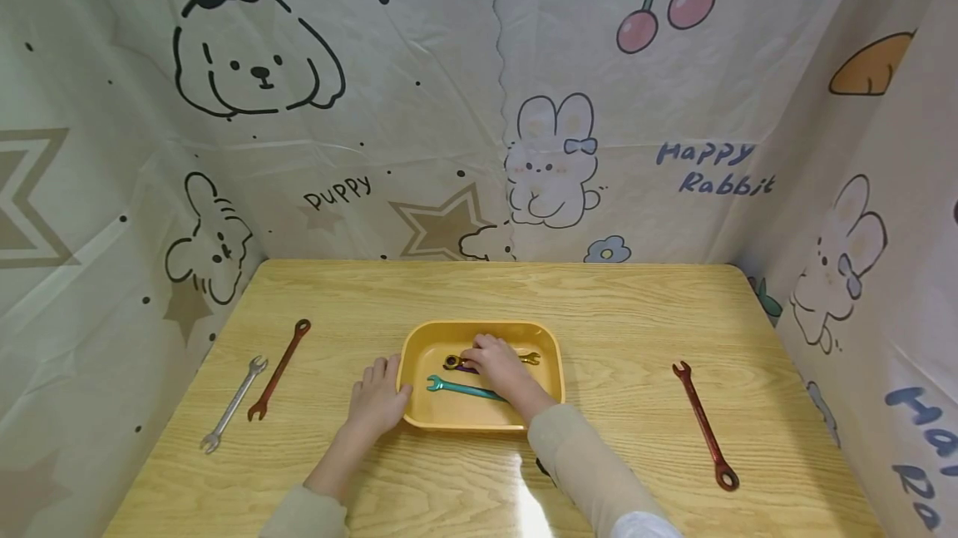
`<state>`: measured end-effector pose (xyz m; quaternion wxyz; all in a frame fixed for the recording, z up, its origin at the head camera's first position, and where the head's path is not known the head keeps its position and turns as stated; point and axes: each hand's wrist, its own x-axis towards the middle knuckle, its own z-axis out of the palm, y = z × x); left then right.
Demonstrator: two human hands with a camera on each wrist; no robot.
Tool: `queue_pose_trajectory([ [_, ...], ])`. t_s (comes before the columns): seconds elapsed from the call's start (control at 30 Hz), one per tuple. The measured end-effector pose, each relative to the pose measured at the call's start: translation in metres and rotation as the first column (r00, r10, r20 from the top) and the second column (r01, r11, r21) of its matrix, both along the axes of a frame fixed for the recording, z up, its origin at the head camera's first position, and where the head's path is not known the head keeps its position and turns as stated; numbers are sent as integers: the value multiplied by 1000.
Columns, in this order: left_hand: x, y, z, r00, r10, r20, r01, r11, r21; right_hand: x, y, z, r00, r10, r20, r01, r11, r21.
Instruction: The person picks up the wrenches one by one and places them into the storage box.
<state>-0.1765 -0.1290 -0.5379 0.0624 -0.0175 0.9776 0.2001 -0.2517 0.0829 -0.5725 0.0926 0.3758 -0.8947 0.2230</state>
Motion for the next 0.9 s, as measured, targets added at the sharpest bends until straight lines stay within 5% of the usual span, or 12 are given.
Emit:
queue_pose_trajectory([
  [0.9,0,0,-1,1000,6,5,-6,1000,3,2,-1,-2,1000,-17,-15,17,1000,9],
])
